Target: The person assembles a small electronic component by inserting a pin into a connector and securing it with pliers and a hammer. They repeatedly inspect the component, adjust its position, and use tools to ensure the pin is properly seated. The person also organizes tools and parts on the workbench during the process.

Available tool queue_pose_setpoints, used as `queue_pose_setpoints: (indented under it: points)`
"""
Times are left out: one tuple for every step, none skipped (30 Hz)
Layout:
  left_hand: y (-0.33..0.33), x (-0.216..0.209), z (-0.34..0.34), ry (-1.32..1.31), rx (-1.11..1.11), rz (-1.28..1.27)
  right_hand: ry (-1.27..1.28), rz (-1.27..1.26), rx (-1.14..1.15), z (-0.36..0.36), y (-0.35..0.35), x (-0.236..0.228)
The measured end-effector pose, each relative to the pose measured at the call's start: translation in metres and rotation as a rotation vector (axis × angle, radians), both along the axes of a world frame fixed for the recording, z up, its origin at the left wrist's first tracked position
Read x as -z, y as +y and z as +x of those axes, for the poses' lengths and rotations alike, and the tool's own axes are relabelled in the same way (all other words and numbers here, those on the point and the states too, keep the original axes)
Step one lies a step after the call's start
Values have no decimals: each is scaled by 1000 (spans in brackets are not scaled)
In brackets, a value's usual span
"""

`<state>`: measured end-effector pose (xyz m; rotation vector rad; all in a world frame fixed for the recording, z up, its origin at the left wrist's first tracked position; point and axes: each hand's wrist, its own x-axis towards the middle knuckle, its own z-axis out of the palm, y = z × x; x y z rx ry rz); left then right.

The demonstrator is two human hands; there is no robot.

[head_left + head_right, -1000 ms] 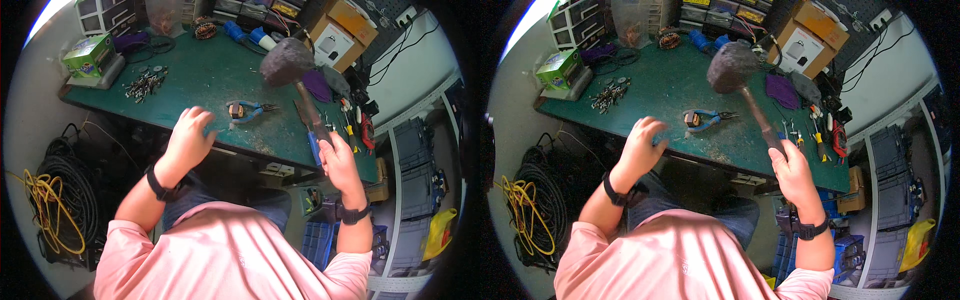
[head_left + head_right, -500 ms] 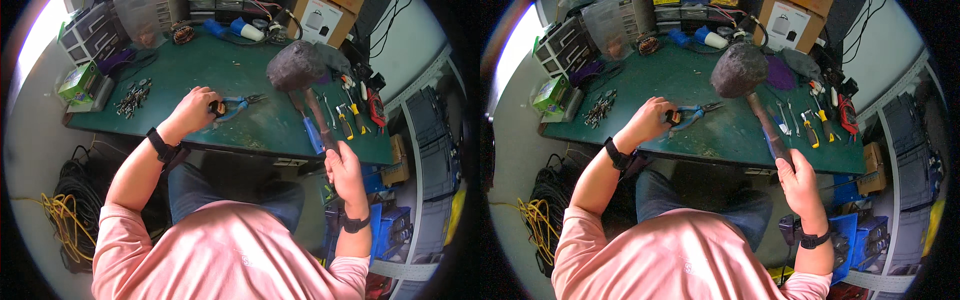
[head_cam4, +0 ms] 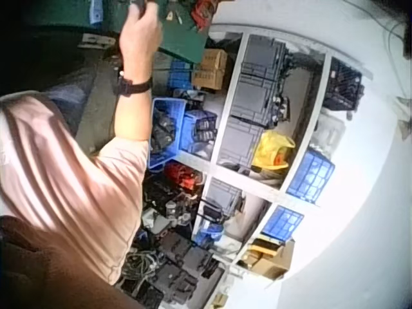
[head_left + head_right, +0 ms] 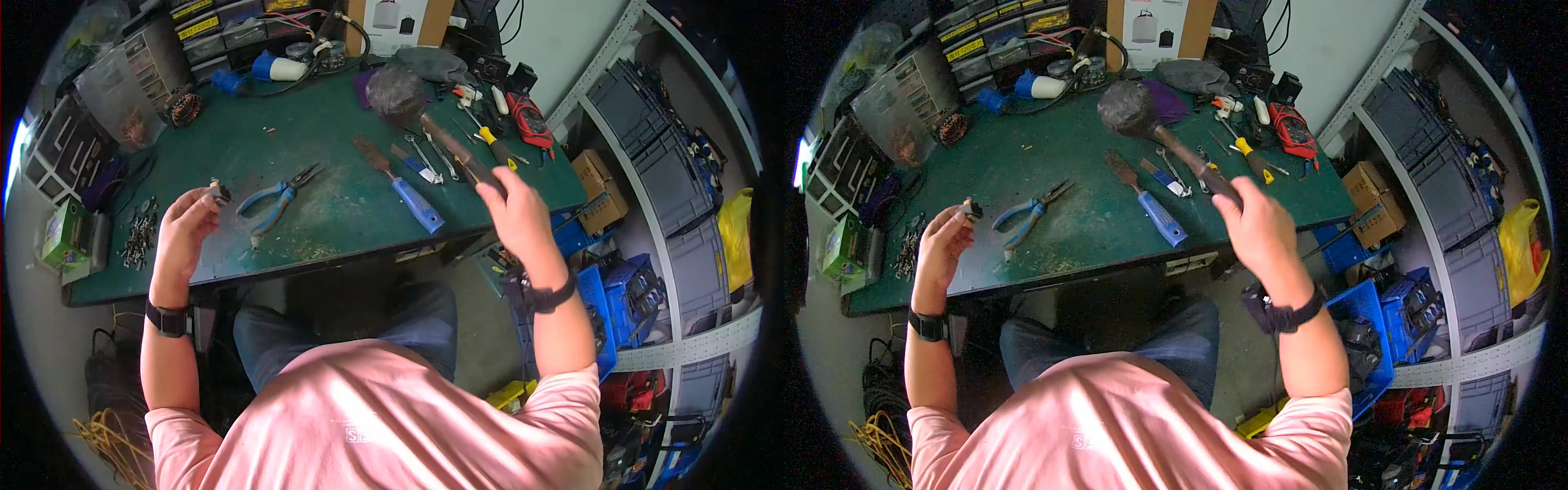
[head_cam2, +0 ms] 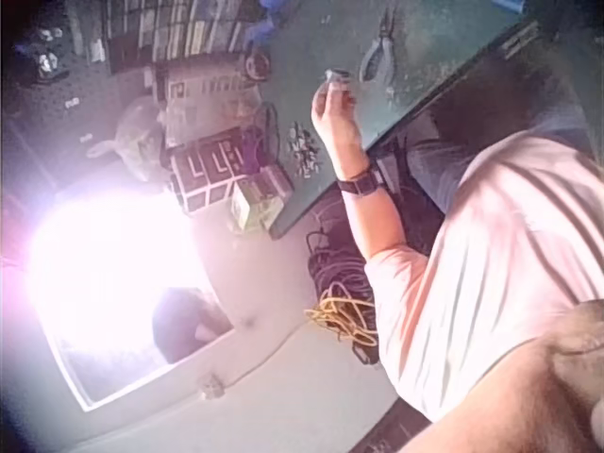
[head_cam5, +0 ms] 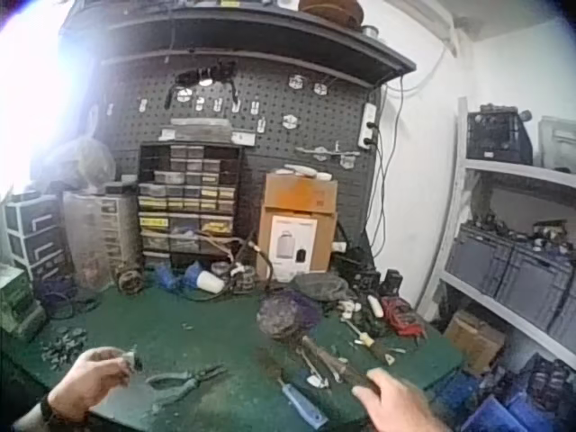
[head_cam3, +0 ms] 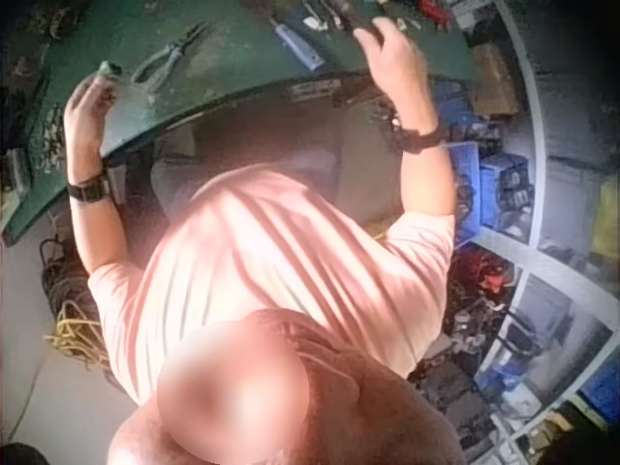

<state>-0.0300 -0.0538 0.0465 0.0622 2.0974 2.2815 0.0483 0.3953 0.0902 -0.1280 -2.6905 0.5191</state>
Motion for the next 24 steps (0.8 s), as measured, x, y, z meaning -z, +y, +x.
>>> queue_pose_setpoints:
  points:
    - [-2, 1, 4, -51, 30, 133, 5, 73, 41, -9, 7, -1]
    - [-4, 2, 9, -100, 60, 266, 2, 110, 55, -18, 11, -4]
    - [-3, 3, 14, -131, 66, 336, 0, 154, 72, -26, 14, -9]
    - [3, 2, 20, -163, 75, 405, -18, 209, 92, -36, 19, -9]
    - [9, 1, 26, -195, 83, 472, -20, 244, 102, -46, 24, -8]
    - [12, 5, 32, -189, 59, 518, -20, 277, 102, -59, 26, -6]
    - [16, 6, 38, -222, 66, 562, -18, 312, 109, -69, 28, -5]
    - [20, 7, 45, -254, 72, 605, -15, 339, 124, -77, 28, -4]
    - [21, 8, 50, -285, 75, 649, -30, 349, 134, -87, 28, 0]
    - [23, 12, 52, -284, 100, 650, -46, 360, 156, -95, 33, 5]
    - [26, 14, 53, -273, 106, 635, -62, 371, 180, -102, 39, 11]
    - [27, 18, 56, -268, 102, 625, -92, 372, 186, -109, 42, 18]
    - [28, 20, 59, -260, 97, 613, -116, 368, 213, -115, 43, 24]
    - [29, 21, 62, -258, 66, 568, -141, 365, 242, -119, 44, 29]
    - [26, 22, 63, -237, 46, 523, -169, 358, 268, -122, 44, 33]
    - [22, 24, 62, -217, 29, 478, -147, 327, 253, -122, 45, 35]
    - [19, 25, 61, -198, 14, 433, -136, 333, 244, -123, 47, 35]
    - [17, 25, 60, -198, 4, 410, -129, 334, 236, -122, 48, 37]
    - [15, 22, 57, -199, -5, 387, -122, 335, 229, -122, 50, 39]
    - [14, 20, 54, -199, -12, 365, -125, 332, 229, -122, 52, 42]
    - [14, 17, 51, -206, -16, 329, -124, 329, 228, -125, 53, 45]
    - [15, 14, 48, -213, -18, 293, -123, 327, 229, -125, 54, 47]
    - [16, 12, 44, -219, -20, 258, -109, 350, 215, -124, 55, 47]
    - [16, 12, 39, -184, -17, 165, -96, 372, 196, -122, 52, 46]
